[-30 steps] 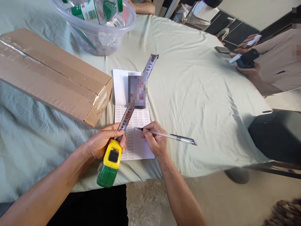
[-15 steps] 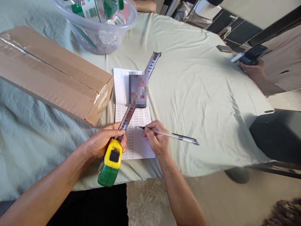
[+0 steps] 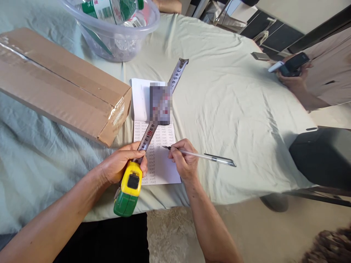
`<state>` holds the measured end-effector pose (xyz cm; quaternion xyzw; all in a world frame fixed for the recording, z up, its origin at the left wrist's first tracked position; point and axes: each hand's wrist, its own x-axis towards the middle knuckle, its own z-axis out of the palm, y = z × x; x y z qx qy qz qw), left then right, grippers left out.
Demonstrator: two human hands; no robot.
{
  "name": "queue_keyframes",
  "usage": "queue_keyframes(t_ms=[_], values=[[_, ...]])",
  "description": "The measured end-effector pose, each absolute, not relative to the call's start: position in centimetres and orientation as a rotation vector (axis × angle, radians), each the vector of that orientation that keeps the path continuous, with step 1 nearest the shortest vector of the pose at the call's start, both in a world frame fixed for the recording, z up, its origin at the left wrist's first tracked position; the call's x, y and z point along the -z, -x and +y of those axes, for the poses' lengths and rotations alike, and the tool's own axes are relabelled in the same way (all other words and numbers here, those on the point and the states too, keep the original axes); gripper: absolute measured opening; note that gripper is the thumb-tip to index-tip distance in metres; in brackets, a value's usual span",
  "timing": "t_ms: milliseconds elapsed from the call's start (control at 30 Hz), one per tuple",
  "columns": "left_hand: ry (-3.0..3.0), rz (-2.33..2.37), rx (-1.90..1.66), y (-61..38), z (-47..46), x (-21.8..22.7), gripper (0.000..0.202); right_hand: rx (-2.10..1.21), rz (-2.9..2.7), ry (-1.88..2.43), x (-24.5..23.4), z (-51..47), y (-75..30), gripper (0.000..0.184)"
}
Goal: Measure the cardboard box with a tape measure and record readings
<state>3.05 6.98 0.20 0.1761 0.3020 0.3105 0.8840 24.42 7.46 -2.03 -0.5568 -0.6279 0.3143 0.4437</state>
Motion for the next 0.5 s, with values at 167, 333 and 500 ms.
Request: queue_keyframes(t_ms=[167, 333, 500], values=[[-0.372, 0.635, -0.646, -3.02, 6.92, -0.22, 0.012, -0.787, -1.586, 1.39, 2.04, 7.51, -24.29, 0.013], [-0.367, 0.642, -0.645, -3.03, 6.9, -0.28, 0.011, -0.771, -1.603, 1.411, 1.89, 7.51, -24.14, 0.013], [-0.367, 0.655, -0.643, -3.05, 6.92, -0.38, 0.011, -0.794, -1.602, 1.407, 1.84, 7.48, -24.19, 0.012]])
